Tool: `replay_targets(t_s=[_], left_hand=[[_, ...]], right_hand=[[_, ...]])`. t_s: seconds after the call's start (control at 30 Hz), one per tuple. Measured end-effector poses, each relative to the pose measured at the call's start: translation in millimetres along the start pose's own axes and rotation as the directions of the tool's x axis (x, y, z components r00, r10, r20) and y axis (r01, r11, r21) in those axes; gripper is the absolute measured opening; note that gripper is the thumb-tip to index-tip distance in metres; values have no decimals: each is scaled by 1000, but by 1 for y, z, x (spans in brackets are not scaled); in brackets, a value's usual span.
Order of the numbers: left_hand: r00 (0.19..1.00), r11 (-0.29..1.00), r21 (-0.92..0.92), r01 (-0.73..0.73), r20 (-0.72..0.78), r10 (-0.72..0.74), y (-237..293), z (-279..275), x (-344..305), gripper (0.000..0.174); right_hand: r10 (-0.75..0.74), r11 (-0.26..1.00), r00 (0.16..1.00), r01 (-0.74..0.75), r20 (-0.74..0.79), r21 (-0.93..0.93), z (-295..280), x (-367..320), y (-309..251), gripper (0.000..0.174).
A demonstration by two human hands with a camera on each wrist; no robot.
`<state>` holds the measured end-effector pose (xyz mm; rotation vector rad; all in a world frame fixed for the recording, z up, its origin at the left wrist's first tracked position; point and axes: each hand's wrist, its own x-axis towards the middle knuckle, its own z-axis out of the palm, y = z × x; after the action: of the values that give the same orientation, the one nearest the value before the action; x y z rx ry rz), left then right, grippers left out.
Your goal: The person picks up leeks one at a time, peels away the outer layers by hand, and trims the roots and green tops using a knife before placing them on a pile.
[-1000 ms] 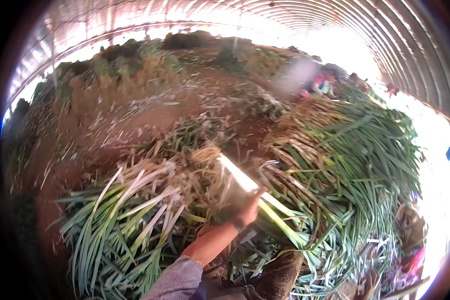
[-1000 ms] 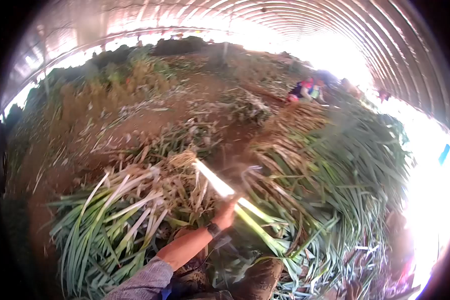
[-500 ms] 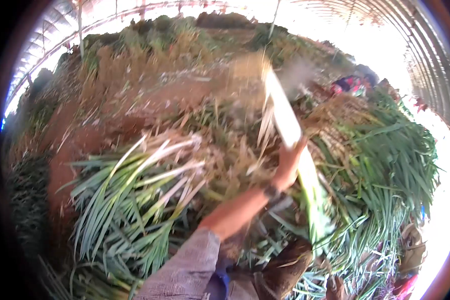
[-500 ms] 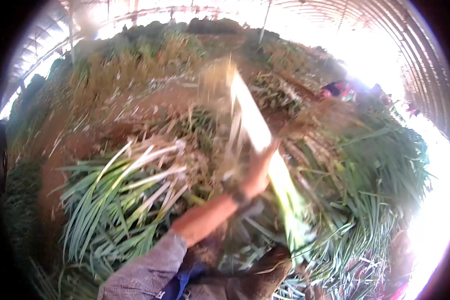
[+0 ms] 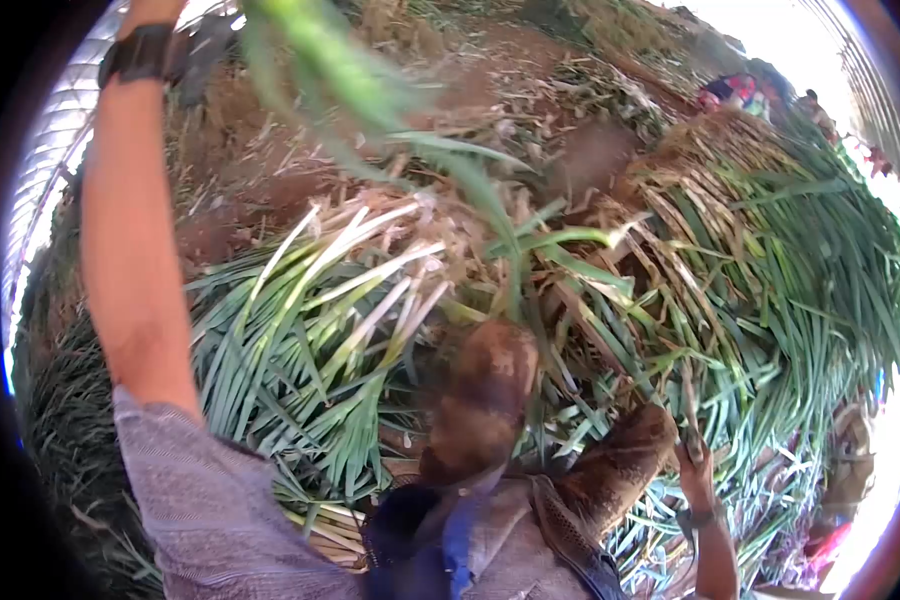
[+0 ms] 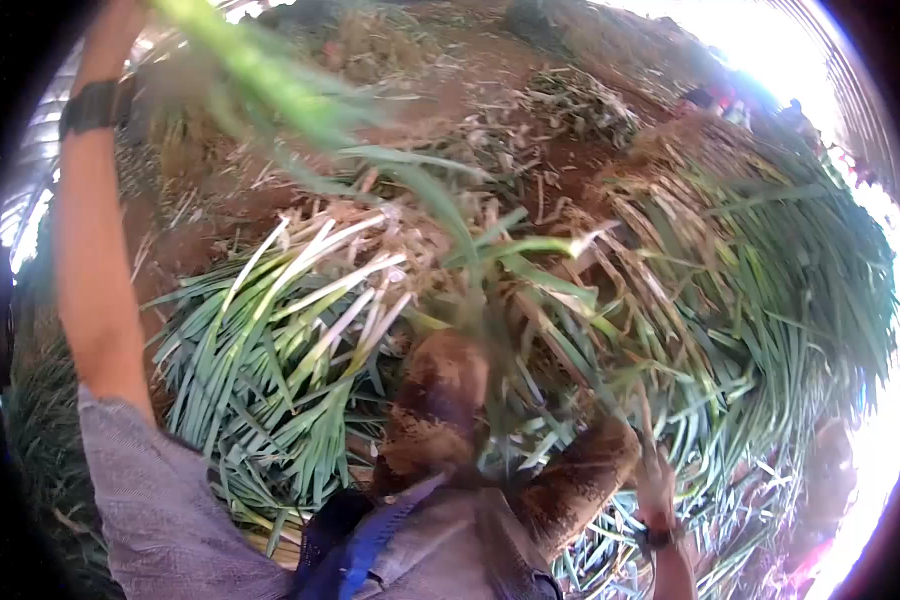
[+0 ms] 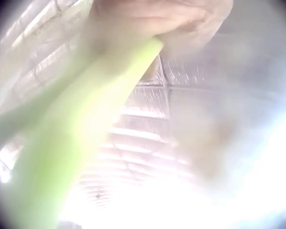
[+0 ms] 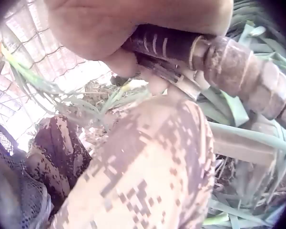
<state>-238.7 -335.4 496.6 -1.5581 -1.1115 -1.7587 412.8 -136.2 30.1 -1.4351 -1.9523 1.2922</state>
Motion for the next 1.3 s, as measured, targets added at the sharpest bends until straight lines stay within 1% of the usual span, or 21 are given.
replay_targets(t_s=[0.07, 0.13, 0.17, 0.23, 0.3, 0.33, 0.37, 0.4, 0.43, 0.47, 0.5, 0.57, 0.63, 0.73, 0.8, 0.93, 1.03, 1.1, 1.13, 1.23, 1.3], left_hand=[[999, 912, 407, 44, -14, -42, -39, -33, -7, 44], [990, 572, 820, 22, 61, -125, -120, -71, -17, 45], [969, 360, 932, -46, 130, -212, -166, -88, -42, 46], [813, 171, 952, -252, 305, -496, -202, -94, -131, 48], [674, 370, 745, -555, 663, -327, -184, -94, -254, 56], [330, 239, 900, -365, 364, -871, -132, -36, -260, 57], [358, 557, 828, -57, 538, -763, -151, -26, -310, 53], [217, 589, 793, 154, 555, -803, -119, 24, -328, 47], [60, 535, 652, 537, 603, -795, -83, 76, -343, 45], [143, 620, 446, 645, 727, -672, -71, 110, -378, 46], [-3, 353, 277, 894, 790, -614, -31, 157, -392, 51], [-90, 353, 250, 901, 907, -412, 9, 232, -449, 60], [-24, 146, 64, 987, 965, -261, 58, 290, -476, 57], [-121, 3, 127, 992, 947, -298, 94, 332, -496, 53], [-59, -132, -11, 991, 857, -512, 98, 347, -516, 50], [35, 181, 54, 982, 888, -458, 98, 354, -516, 44], [-161, -173, 78, 982, 823, -544, 88, 364, -530, 38], [275, 303, -71, 950, 651, -708, 58, 395, -583, 35], [-20, -32, -4, 999, 702, -712, 61, 381, -540, 33], [56, 116, 21, 993, 785, -617, 60, 385, -535, 34], [69, 175, 47, 983, 796, -601, 60, 390, -543, 36]], right_hand=[[-195, 970, 980, 197, 30, -141, 11, 9, -31, 43], [-50, 965, 998, 58, 36, -256, 20, 13, -63, 40], [-537, 749, 834, 540, 127, -383, 16, 31, -21, 42], [-246, 851, 965, 262, 96, -455, 20, 23, -51, 42], [61, 903, 997, -35, 49, -429, 22, 27, -55, 44], [31, 902, 999, -16, 27, -431, 23, 29, -49, 42], [1, 901, 1000, 1, 6, -434, 26, 31, -45, 40], [52, 911, 999, -41, 16, -410, 28, 32, -59, 49], [60, 900, 998, -48, 14, -432, 28, 38, -51, 47], [38, 909, 998, -16, 43, -417, 30, 44, -52, 46], [11, 917, 998, 17, 68, -399, 34, 50, -55, 44], [69, 954, 996, -50, 57, -295, 53, 55, -90, 39], [-49, 970, 996, 65, 72, -233, 70, 57, -112, 31], [-251, 964, 948, 262, 196, -34, 76, 69, -111, 23], [-94, 830, 992, 124, 83, -544, 74, 74, -100, 20], [-125, 743, 952, 277, 280, -610, 68, 67, -132, 35], [-19, 905, 973, 114, 229, -410, 64, 67, -143, 48], [-39, 905, 974, 129, 224, -405, 57, 68, -130, 56], [-56, 901, 973, 146, 222, -409, 51, 66, -122, 63], [13, 960, 961, 65, 275, -273, 46, 67, -124, 72], [-57, 777, 992, 114, 111, -619, 57, 70, -75, 69]])
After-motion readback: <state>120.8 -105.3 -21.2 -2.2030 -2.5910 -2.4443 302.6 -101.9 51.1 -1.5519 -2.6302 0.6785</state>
